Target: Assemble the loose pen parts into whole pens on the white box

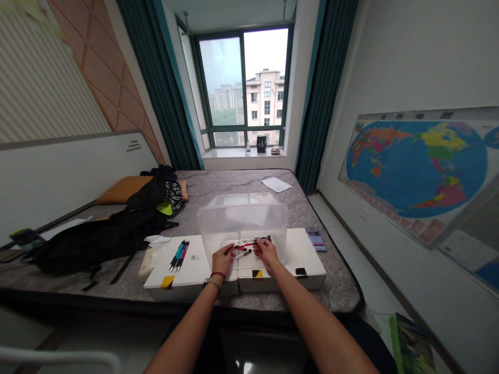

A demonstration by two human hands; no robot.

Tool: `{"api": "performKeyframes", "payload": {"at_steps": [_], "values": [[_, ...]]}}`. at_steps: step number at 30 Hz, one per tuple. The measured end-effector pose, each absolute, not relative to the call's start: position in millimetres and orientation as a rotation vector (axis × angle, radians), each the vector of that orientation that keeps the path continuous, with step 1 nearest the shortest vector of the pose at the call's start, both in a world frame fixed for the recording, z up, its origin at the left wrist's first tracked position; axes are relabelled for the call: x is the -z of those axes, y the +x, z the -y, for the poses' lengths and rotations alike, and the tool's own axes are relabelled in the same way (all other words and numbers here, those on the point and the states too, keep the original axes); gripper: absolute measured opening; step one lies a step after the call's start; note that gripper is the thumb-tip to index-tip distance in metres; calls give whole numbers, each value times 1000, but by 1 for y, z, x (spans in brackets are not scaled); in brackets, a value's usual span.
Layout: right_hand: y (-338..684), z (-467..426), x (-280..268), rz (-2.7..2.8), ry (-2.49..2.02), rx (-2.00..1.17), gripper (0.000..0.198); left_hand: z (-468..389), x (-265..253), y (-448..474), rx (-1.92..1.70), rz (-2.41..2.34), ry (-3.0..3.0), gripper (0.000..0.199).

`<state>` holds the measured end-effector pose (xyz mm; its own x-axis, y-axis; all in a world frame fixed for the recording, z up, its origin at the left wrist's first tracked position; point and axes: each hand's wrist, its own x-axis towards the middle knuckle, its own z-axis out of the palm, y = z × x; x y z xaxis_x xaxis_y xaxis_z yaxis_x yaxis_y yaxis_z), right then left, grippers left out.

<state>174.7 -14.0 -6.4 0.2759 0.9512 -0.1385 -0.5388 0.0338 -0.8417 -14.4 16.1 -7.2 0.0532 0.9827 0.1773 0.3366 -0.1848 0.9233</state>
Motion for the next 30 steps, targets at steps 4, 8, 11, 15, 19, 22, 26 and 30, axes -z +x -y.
{"api": "performKeyframes", "payload": {"at_steps": [4,8,11,15,19,22,26,30], "values": [[175,13,8,541,-956,-1245,40,-15,5,-14,-1142,-1343,1631,32],[175,13,9,545,-959,-1250,37,-15,4,-14,-1151,-1347,1646,32],[175,13,9,545,-963,-1253,37,-14,5,-15,-1158,-1342,1661,31],[175,13,8,548,-965,-1258,36,-15,6,-15,-1165,-1333,1679,31],[175,14,7,551,-969,-1267,35,-16,9,-15,-1177,-1320,1704,32],[175,14,7,563,-987,-1287,34,-17,11,-16,-1186,-1325,1741,34],[174,14,8,596,-999,-1293,31,-17,11,-16,-1189,-1326,1766,35],[174,14,9,648,-1022,-1296,28,-14,6,-15,-1199,-1322,1712,37]]}}
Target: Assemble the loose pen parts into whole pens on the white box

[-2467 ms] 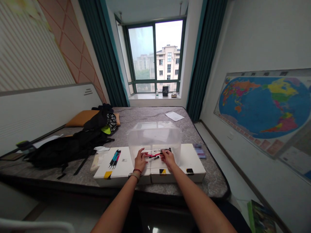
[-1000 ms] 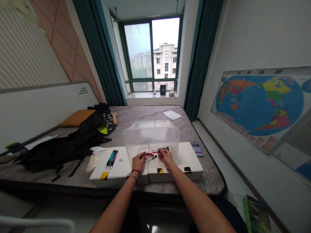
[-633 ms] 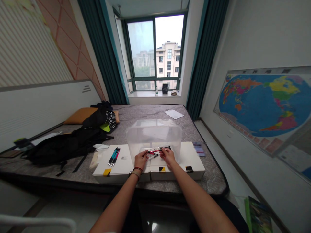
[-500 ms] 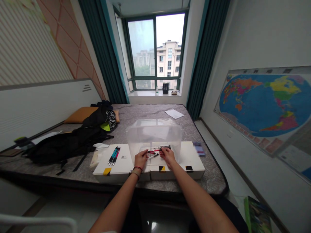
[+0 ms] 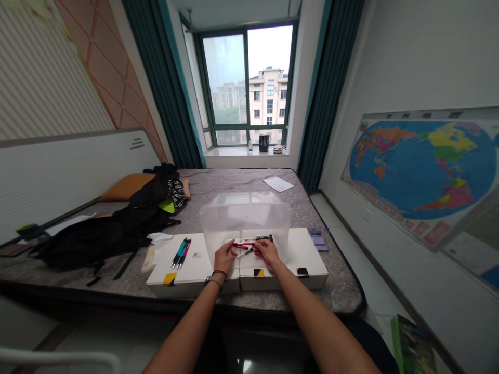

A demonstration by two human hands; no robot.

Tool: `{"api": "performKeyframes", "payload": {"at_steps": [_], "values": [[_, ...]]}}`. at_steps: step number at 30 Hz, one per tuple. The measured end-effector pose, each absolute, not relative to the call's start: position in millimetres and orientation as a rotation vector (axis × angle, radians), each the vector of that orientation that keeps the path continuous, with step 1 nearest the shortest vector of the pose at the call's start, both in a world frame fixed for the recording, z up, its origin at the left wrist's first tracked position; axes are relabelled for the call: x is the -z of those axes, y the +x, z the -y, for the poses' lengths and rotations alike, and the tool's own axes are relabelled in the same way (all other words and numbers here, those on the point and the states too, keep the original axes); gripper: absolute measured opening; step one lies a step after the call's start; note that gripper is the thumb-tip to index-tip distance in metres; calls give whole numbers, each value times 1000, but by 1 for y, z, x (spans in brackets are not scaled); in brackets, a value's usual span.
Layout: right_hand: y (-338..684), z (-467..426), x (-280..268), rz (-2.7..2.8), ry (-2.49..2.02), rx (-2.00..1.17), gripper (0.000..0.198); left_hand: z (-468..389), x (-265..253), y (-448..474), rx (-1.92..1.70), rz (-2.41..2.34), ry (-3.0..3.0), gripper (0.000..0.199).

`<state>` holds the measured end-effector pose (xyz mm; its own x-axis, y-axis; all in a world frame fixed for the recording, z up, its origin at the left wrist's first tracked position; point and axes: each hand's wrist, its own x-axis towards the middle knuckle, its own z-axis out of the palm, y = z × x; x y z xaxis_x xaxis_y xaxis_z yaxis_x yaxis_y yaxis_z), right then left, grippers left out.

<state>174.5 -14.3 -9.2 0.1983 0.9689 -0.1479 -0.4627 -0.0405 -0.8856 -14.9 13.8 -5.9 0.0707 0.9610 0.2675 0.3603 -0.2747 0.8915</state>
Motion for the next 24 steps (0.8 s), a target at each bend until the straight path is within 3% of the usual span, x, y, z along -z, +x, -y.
{"api": "performKeyframes", "payload": {"at_steps": [24], "values": [[167,13,9,787,-1198,-1133,39,-7,-2,-10,-1286,-1380,1577,45]]}}
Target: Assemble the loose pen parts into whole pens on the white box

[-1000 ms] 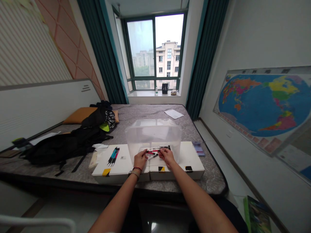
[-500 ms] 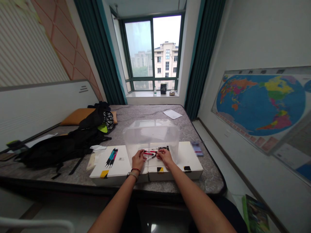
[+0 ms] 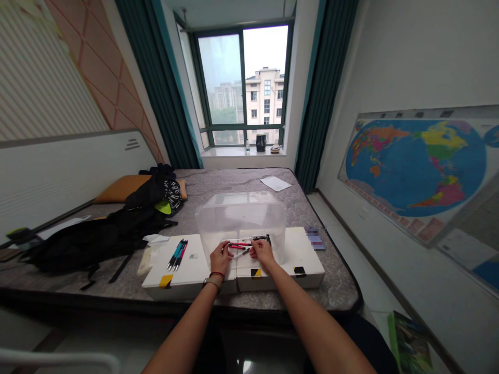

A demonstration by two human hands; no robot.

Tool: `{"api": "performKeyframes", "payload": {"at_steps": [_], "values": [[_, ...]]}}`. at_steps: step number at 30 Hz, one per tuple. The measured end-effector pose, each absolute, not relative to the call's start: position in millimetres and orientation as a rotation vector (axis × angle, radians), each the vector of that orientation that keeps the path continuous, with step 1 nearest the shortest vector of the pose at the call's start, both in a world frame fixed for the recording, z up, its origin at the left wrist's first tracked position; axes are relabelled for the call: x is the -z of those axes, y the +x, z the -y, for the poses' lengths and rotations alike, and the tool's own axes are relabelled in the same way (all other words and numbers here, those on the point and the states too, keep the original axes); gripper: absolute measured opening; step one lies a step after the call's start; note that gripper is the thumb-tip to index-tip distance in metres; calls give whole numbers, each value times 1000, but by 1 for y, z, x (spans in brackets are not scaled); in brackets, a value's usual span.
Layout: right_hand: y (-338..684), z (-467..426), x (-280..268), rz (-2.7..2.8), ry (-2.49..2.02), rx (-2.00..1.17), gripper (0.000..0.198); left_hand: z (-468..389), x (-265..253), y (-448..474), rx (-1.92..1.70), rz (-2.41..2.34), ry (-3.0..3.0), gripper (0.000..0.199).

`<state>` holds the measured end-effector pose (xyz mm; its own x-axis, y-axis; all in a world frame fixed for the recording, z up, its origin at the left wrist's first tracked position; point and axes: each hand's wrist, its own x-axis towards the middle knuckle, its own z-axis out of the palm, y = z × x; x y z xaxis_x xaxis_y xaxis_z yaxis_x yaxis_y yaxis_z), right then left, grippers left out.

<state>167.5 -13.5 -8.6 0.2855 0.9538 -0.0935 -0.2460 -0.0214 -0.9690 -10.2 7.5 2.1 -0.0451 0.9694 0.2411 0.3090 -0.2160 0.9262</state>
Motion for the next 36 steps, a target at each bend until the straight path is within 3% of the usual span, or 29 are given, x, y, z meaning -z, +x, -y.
{"api": "performKeyframes", "payload": {"at_steps": [6,16,27,32,36], "values": [[164,16,2,912,-1305,-1071,46,-6,-3,-10,-1312,-1359,1579,44],[168,12,7,818,-1223,-1114,31,-6,-3,-10,-1331,-1377,1579,42],[168,11,8,854,-1238,-1134,47,-7,-1,-10,-1361,-1344,1566,42],[168,11,8,839,-1200,-1140,36,-6,-2,-10,-1365,-1336,1581,39],[169,12,8,773,-1165,-1141,37,-6,-2,-10,-1368,-1340,1596,39]]}}
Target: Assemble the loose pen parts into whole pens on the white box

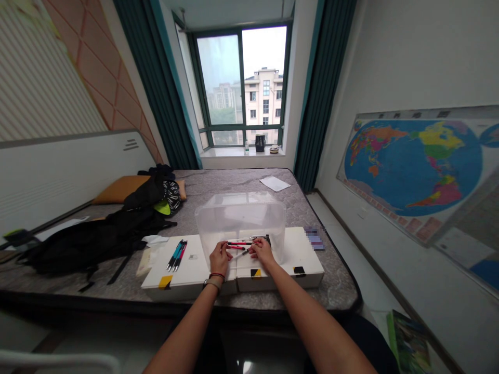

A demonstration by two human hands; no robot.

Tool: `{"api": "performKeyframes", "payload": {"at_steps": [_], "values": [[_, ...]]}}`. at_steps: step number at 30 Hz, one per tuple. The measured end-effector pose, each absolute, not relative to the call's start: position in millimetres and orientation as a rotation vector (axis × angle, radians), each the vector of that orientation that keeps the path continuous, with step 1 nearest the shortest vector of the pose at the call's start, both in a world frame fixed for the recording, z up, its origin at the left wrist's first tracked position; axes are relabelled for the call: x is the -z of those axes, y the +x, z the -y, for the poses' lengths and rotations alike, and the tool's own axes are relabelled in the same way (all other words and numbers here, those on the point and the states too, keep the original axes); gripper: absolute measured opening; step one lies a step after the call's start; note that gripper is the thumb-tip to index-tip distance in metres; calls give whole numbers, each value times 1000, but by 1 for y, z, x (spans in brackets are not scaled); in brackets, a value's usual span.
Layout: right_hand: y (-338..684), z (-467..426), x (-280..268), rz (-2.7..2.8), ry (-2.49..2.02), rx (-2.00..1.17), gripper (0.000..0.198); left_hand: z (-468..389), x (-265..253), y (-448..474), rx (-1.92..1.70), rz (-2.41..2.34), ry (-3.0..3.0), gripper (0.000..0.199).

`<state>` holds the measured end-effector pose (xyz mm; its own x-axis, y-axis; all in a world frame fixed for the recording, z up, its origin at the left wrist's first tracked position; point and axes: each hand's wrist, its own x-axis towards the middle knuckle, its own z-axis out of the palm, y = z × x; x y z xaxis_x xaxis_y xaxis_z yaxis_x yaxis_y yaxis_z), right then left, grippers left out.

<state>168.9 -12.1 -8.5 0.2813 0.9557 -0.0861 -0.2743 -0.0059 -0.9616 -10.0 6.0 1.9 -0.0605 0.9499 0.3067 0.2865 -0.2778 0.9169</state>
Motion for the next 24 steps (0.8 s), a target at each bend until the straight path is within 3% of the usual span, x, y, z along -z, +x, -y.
{"api": "performKeyframes", "payload": {"at_steps": [12,24], "values": [[168,12,7,842,-1212,-1146,46,-7,-2,-10,-1377,-1349,1605,41],[168,14,7,831,-1165,-1155,39,-6,-3,-11,-1377,-1351,1615,31]]}}
